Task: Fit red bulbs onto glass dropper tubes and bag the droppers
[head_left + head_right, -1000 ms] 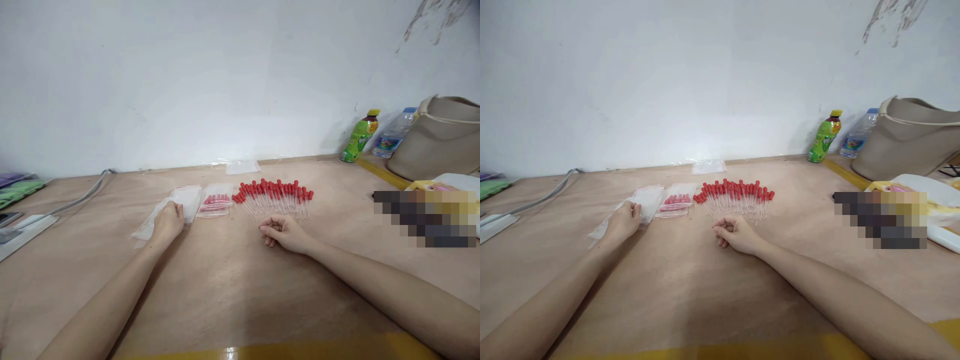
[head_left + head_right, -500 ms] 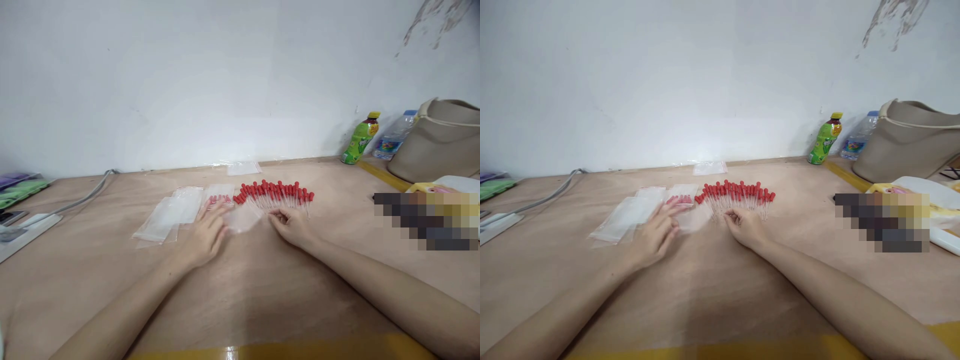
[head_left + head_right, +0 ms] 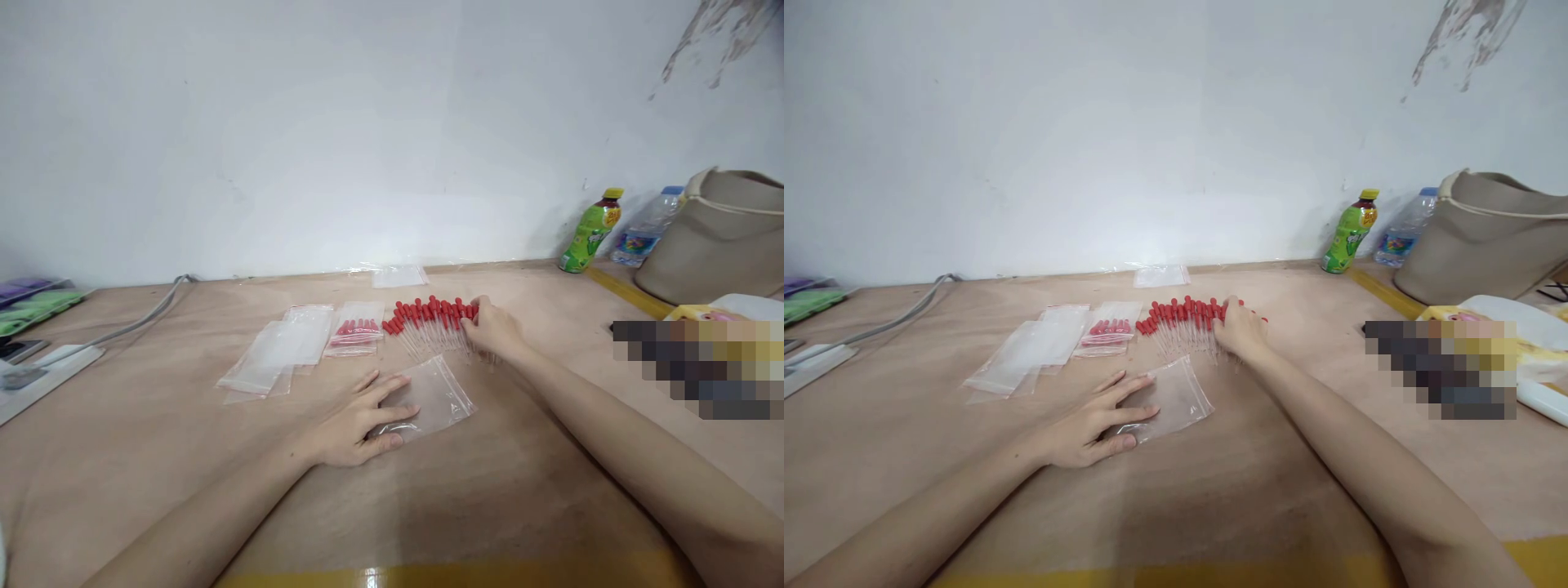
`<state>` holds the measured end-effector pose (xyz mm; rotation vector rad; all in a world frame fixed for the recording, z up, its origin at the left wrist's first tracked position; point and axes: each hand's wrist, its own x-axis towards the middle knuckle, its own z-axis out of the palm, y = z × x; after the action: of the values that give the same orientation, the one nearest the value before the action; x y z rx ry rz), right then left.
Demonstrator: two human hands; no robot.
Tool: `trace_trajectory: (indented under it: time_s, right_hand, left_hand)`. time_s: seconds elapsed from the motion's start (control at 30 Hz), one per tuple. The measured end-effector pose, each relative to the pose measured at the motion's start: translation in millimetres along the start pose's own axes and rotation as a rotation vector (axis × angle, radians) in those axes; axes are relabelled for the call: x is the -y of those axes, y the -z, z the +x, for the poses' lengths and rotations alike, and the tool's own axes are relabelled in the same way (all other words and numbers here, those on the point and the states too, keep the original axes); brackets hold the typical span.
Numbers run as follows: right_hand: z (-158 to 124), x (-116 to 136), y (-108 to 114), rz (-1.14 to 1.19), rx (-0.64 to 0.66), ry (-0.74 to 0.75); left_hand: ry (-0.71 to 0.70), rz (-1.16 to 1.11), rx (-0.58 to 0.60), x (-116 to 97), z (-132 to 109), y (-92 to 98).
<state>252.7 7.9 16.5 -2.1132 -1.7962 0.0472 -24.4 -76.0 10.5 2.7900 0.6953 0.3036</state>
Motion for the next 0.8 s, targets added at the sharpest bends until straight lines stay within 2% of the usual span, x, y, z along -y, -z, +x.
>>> trace_trajectory:
  time_s: [0.13,0.2,0.37,0.43,0.53,0.6,0.67,0.8]
  right_hand:
    - [4,10,3,-0.119,0.119,0.035]
    - [4,14,4,-0.151,0.154,0.059]
    - [7,13,6,-0.04,0.154,0.051]
    - [5,7,8,0.112,0.12,0.081]
    - [-7,-2,11,0.524,0.15,0.15]
    - [-22,-6,11,0.847,0.188,0.136]
    - [-40,-8,8,1.085,0.173,0.076]
    - [-66,-8,-9,1.284,0.066,-0.018]
  left_hand:
    - [0.033,-0.004,-0.089,1,0,-3.3]
    - [0.032,-0.028,-0.096,1,0,-3.6]
    - [0.009,-0.085,-0.09,2,1,-1.5]
    - [0.009,-0.098,-0.09,2,1,-0.7]
    - [0.013,-0.115,-0.094,1,2,0.2]
    - [0.01,-0.126,-0.095,1,2,0.5]
    - [0.01,-0.132,-0.098,1,2,0.6]
    - [0.008,-0.14,-0.098,2,1,0.0]
